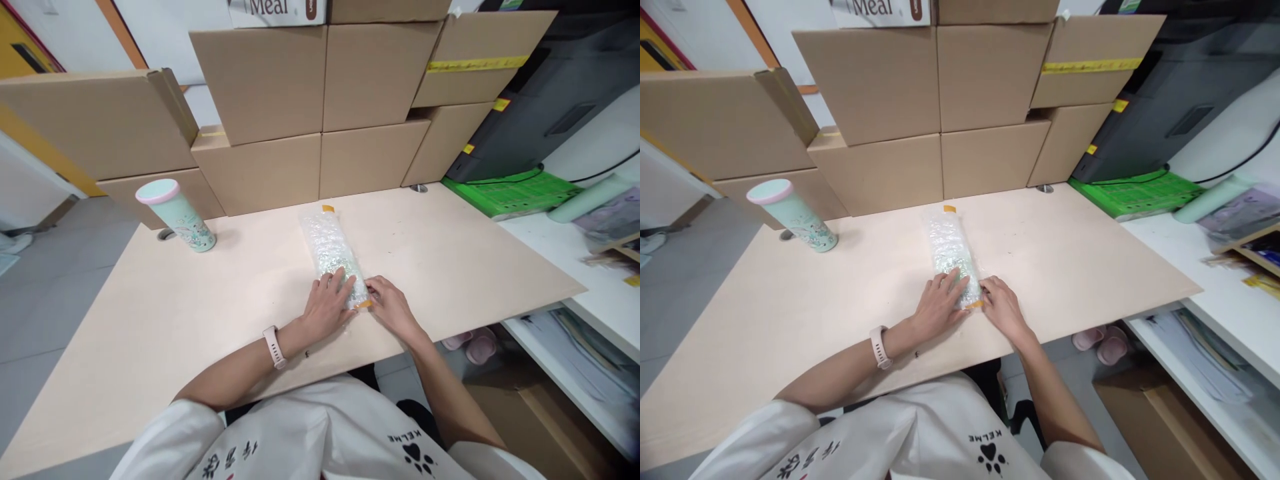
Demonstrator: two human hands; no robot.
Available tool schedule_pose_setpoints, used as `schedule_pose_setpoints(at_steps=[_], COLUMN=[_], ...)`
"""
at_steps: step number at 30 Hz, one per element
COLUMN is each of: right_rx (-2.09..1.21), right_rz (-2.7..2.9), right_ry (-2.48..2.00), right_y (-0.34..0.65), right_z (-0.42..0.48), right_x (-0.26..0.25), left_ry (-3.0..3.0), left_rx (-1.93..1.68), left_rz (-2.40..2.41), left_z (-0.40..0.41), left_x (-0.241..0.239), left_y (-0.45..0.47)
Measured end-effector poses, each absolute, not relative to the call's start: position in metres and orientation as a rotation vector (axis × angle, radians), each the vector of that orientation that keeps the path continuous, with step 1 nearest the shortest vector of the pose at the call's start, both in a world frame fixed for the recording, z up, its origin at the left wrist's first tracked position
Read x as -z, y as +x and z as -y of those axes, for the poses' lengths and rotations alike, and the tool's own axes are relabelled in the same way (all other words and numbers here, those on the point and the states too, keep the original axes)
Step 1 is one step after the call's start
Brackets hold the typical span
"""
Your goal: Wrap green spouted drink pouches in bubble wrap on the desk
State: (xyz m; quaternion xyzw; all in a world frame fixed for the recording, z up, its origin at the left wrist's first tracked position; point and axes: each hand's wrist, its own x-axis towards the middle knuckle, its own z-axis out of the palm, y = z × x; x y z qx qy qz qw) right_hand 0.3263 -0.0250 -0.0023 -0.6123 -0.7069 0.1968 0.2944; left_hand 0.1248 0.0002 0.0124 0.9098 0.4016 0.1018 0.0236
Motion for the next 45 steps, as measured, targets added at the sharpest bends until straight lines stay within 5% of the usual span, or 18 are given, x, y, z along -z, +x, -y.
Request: schedule_pose_setpoints(at_steps=[13,20,26,38,45], right_rx=[-0.502,-0.774,-0.504,-1.303,-1.148], right_rz=[1.730,1.729,1.458,0.830,1.259], right_ry=[-1.633,-1.579,-1.830,-1.517,-1.628], right_y=[0.312,0.303,0.323,0.306,0.292], right_z=[0.042,0.073,0.038,0.019,0.012], right_x=[0.001,-0.009,-0.004,-0.004,-0.011], left_ry=[2.852,2.887,2.849,2.842,2.771], left_rx=[-0.301,-0.265,-0.258,-0.316,-0.439], left_rz=[-1.239,-1.121,-1.050,-1.081,-1.056], left_z=[-0.005,0.023,0.021,0.019,0.021], left_x=[-0.013,-0.013,-0.019,-0.014,-0.008], left_y=[0.132,0.099,0.094,0.090,0.091])
